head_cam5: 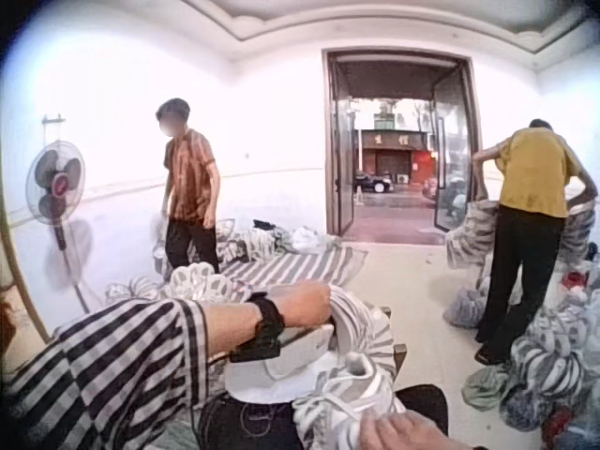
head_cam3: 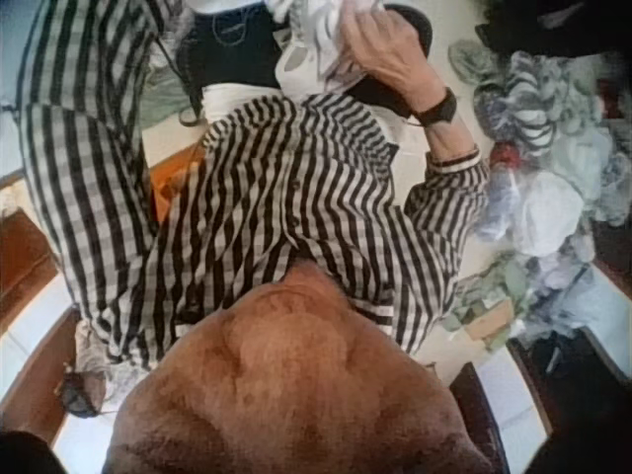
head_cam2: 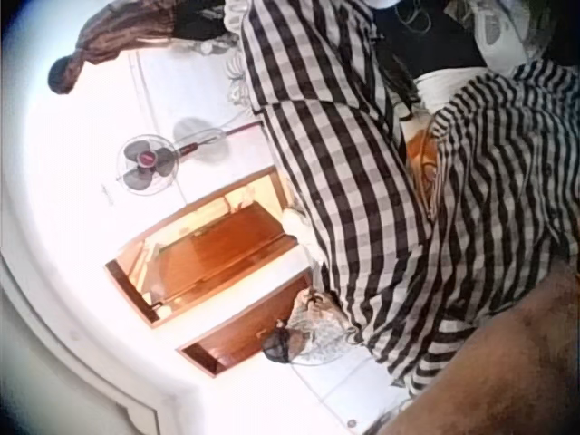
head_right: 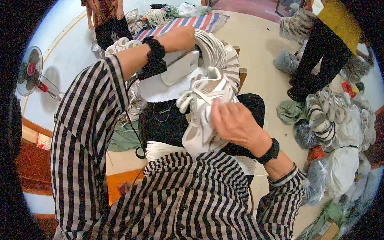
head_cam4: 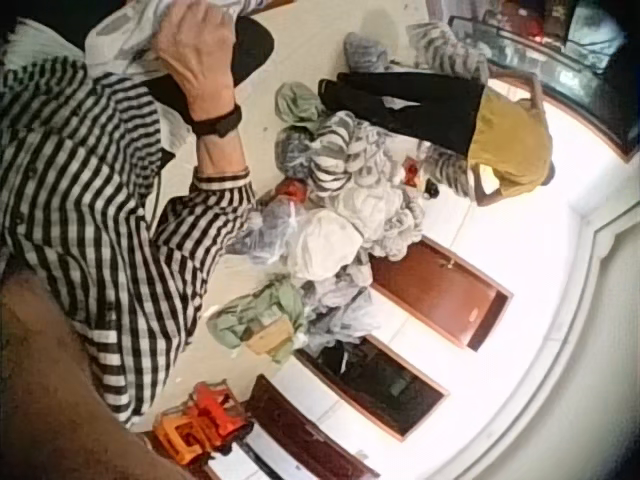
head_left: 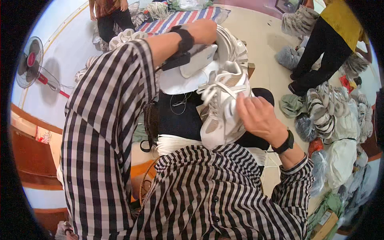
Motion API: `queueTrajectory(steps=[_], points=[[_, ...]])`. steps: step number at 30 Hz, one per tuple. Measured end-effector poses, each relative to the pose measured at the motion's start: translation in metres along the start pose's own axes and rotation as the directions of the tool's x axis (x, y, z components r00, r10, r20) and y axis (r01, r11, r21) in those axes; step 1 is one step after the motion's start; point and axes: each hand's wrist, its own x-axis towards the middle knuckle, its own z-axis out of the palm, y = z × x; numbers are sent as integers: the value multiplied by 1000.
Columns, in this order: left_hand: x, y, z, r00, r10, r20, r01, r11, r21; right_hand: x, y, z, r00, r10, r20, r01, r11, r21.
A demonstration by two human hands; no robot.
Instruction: The recorder is threading laces through the eyelets of several white sneakers.
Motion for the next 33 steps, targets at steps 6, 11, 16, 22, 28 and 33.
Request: queueTrajectory(steps=[6, 11, 16, 22, 28, 33], points=[[-19, 25, -1, 965, -183, -190, 111, 936, -335, 40, -12, 3, 992, -116, 58, 118, 992, -49], [-20, 13, 10, 930, -300, -214, 179, 876, -448, 54, -21, 7, 985, -173, -4, 171, 977, -128], [-24, 27, 22, 945, -216, -244, 59, 849, -525, 84, 20, 40, 985, 173, 3, -173, 985, 17], [-47, -4, 23, 982, -158, 107, 176, 532, -829, 94, 39, 65, 946, 311, 87, -319, 860, 398], [-77, 16, 50, 943, -192, -273, 0, 818, -576, 72, 3, 58, 870, 392, 299, -467, 849, 248], [-70, 31, 43, 941, -277, -192, 126, 817, -563, 31, 20, 68, 672, 707, 222, -716, 542, 441]])
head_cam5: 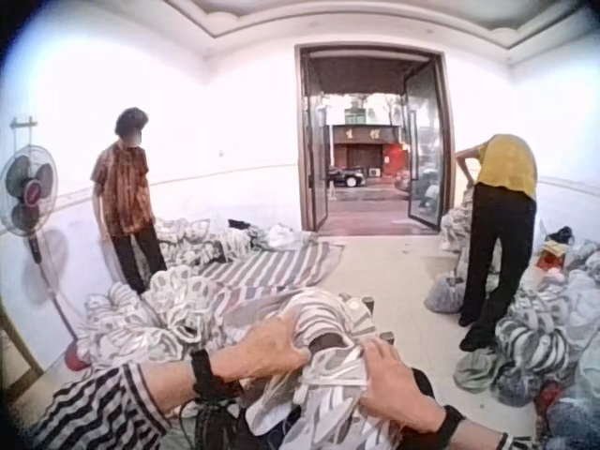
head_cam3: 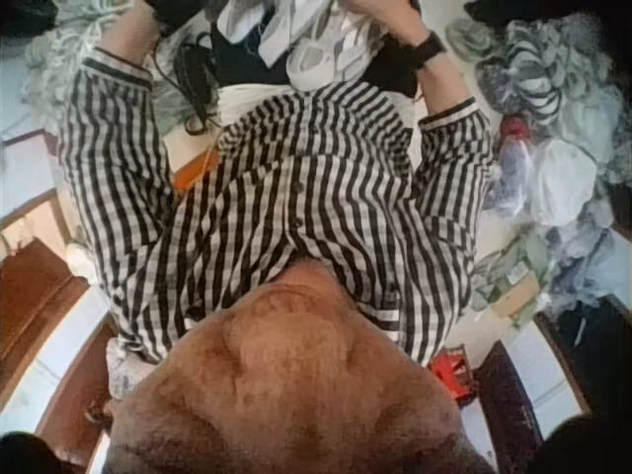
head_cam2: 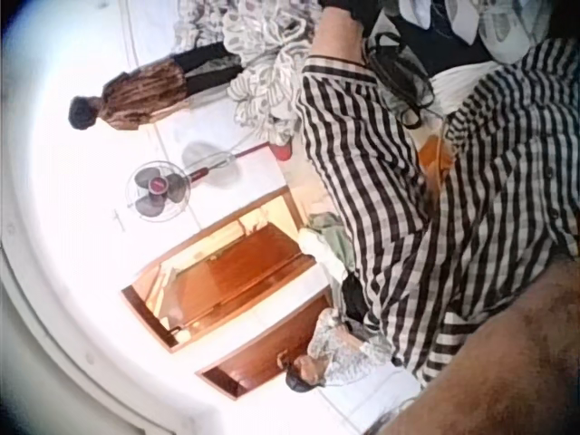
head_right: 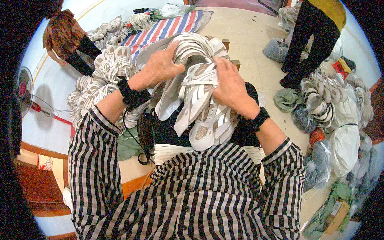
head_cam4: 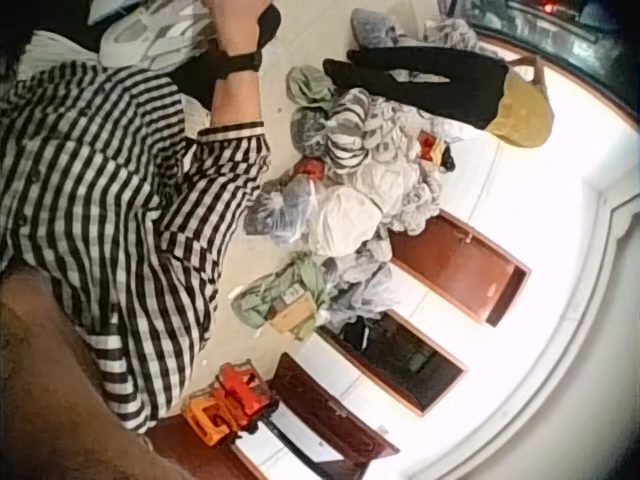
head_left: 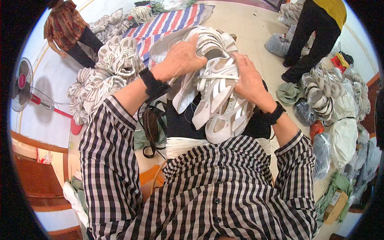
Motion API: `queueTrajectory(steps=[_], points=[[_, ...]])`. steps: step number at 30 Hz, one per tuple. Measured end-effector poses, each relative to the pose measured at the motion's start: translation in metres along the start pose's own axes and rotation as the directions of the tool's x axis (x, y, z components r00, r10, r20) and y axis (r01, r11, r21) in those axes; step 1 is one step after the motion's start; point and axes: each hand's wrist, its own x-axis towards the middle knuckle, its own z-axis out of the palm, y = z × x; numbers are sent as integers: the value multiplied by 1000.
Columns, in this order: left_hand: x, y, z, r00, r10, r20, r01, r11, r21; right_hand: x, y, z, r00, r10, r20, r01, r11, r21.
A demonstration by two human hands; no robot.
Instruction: The recorder is threading laces through the eyelets of several white sneakers.
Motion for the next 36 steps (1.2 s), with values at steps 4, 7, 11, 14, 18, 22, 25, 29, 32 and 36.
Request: queueTrajectory(steps=[4, 7, 11, 14, 18, 22, 25, 29, 32, 36], points=[[8, -2, -3, 1000, 16, 0, -16, 1000, 2, 5, 11, -9, 964, 155, 215, -197, 962, 187], [9, -2, 0, 985, -9, -171, -2, 998, -68, -8, -11, -6, 981, -172, 90, 165, 983, 86], [7, 9, 4, 986, 116, -119, -113, 993, 33, -19, -31, 9, 913, -385, 133, 403, 903, -152], [2, 8, 0, 991, 96, -93, -95, 995, 14, -6, -15, 14, 976, -216, 36, 219, 969, -113], [0, -4, -5, 994, 91, -55, -92, 996, -17, 25, 8, 16, 984, -178, 18, 178, 974, -140], [-6, 8, -6, 998, 54, 23, -51, 990, -133, 60, -4, 23, 981, -74, 179, 130, 936, -326], [-27, 32, -1, 993, 48, 105, -39, 996, -86, 70, -15, 27, 955, 64, 291, 44, 936, -350], [-49, 45, 22, 990, 139, 13, -139, 966, 219, 51, -7, 28, 959, 134, 249, -70, 966, -250], [-36, 14, 16, 958, 285, -33, -284, 959, 15, 28, 17, 16, 925, 213, 316, -281, 941, 188], [-3, -45, -17, 958, 287, -21, -287, 958, 11, 15, 54, -4, 714, 321, 623, -569, 783, 249]])
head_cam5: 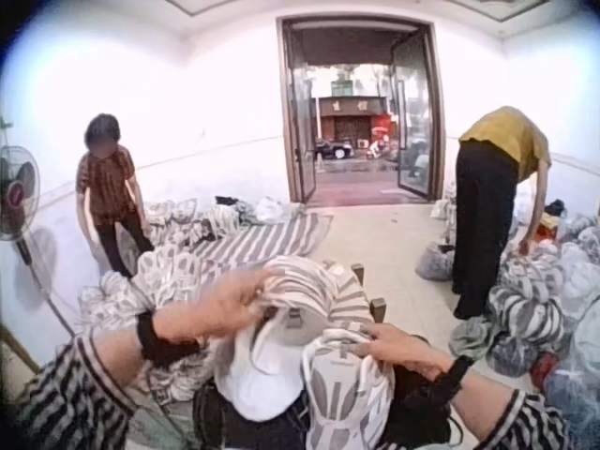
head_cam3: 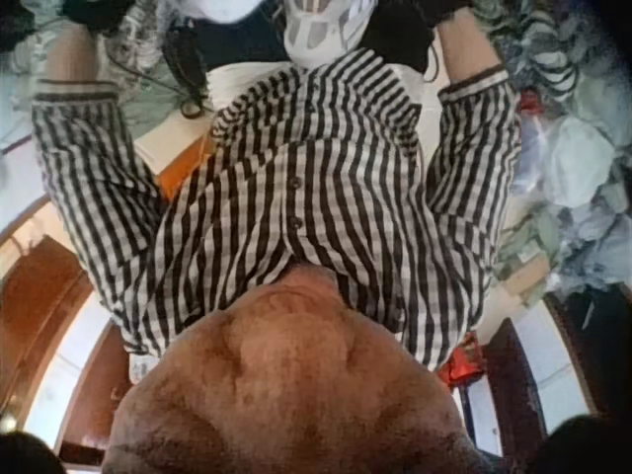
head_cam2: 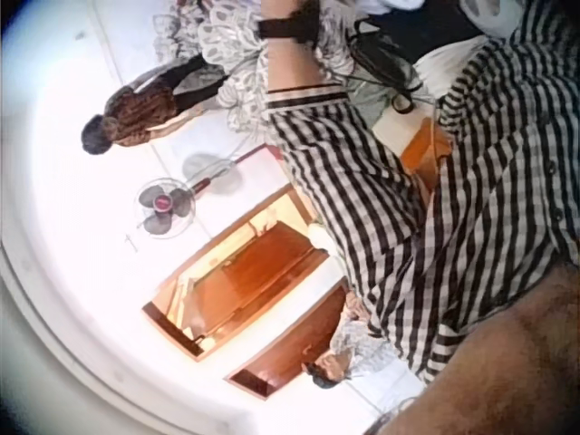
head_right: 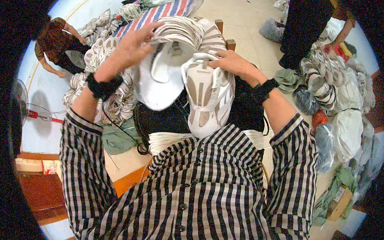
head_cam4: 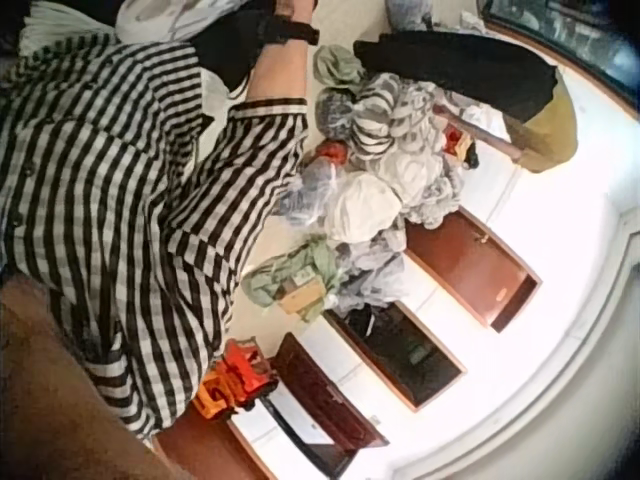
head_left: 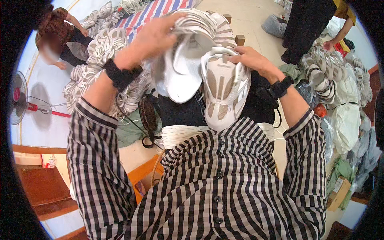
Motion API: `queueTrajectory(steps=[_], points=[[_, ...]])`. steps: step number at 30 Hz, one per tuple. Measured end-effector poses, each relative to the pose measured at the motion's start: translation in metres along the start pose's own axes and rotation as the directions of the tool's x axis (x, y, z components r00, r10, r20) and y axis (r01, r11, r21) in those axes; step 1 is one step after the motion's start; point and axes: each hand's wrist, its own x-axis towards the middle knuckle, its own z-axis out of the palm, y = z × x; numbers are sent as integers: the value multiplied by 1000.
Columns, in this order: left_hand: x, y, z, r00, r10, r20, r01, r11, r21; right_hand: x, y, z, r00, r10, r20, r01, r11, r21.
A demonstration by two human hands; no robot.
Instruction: The recorder is threading laces through the eyelets of several white sneakers.
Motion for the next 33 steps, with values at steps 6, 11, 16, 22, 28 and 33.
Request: queueTrajectory(steps=[6, 11, 16, 22, 28, 33], points=[[-19, -45, -52, 995, -96, 41, 66, 882, 468, 29, 31, 1, 983, -13, 181, -54, 932, 359], [-71, 52, 9, 901, 151, -405, -17, 948, 316, 46, 57, 11, 982, 20, 189, -117, 849, 515], [-82, 118, 108, 849, -519, -94, 291, 610, -737, 46, 67, 12, 980, -92, 176, -14, 853, 521], [-56, 59, 147, 698, -582, 418, 394, -176, -902, 39, 76, 42, 1000, -8, -11, 14, 570, 822], [-41, 53, 143, 613, -563, 554, 488, -282, -826, 19, 93, 57, 987, 162, 14, -129, 727, 674], [-34, 36, 141, 686, -491, 536, 499, -219, -839, 18, 121, 59, 957, 267, 110, -289, 872, 395]])
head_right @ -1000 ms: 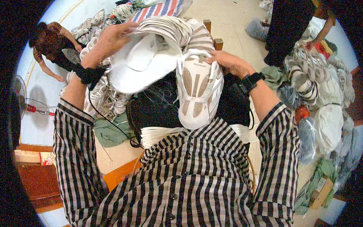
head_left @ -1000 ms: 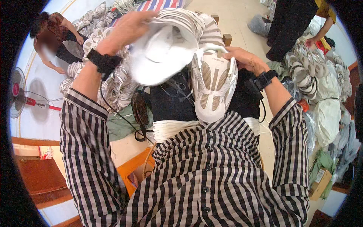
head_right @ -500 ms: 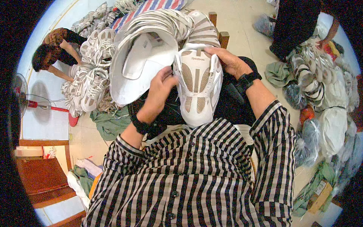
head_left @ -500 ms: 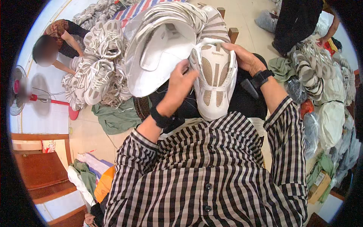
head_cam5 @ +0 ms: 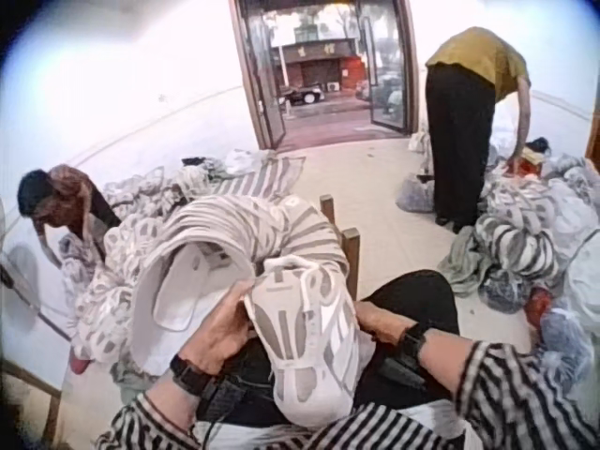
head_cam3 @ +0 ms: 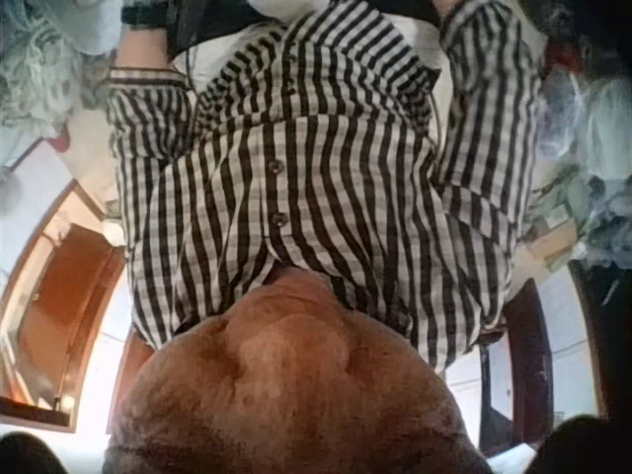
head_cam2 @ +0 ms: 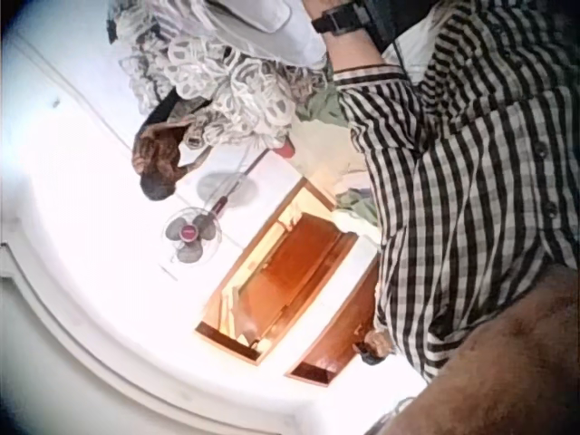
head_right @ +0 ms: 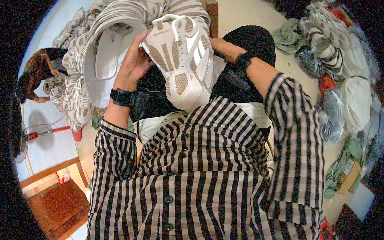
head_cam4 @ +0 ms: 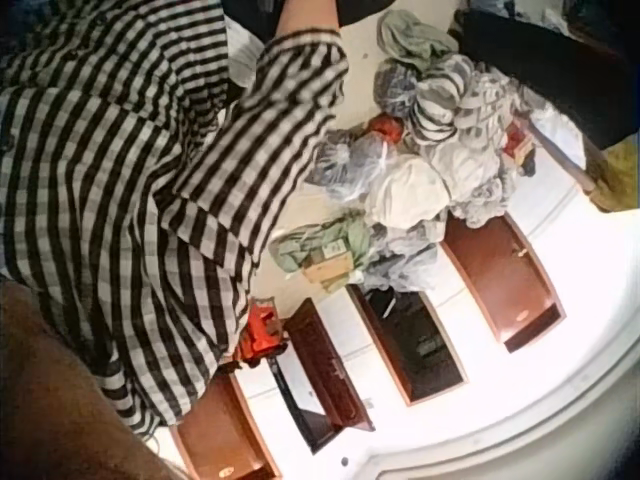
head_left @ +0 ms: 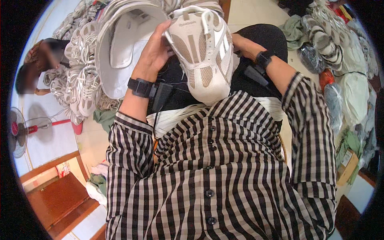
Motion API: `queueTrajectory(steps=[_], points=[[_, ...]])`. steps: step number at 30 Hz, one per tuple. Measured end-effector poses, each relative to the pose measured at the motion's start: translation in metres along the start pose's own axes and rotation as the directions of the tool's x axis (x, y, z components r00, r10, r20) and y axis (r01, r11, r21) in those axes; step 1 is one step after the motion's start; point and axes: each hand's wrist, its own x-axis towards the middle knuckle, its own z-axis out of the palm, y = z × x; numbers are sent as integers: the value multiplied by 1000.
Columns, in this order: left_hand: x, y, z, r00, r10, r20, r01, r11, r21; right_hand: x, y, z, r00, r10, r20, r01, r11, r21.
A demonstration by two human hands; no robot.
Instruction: The recorder is threading laces through the eyelets of several white sneakers.
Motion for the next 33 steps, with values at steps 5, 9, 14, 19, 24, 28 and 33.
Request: queueTrajectory(steps=[5, 9, 14, 19, 24, 28, 33], points=[[-3, 2, -8, 999, -2, -46, 4, 999, 36, 0, 4, 1, 993, -7, 119, 3, 999, 33], [-3, 14, -21, 997, -72, -10, 71, 994, -88, -25, 8, 4, 998, -49, -27, 50, 998, 41], [7, 23, -36, 974, -202, 103, 211, 974, -82, 12, 21, 11, 997, -59, 58, 53, 994, 94], [15, 34, -42, 940, -301, 160, 315, 946, -71, 46, 37, 13, 981, -160, 106, 159, 987, 16], [15, 42, -45, 957, -273, 95, 278, 960, -38, 29, 24, 9, 965, -259, 28, 260, 956, -132], [15, 38, -45, 950, -290, 116, 301, 950, -88, 35, 30, 4, 941, -334, -60, 309, 916, -256], [10, 32, -48, 957, -212, 198, 228, 972, -64, 71, 56, 2, 871, -454, -186, 344, 835, -429]])
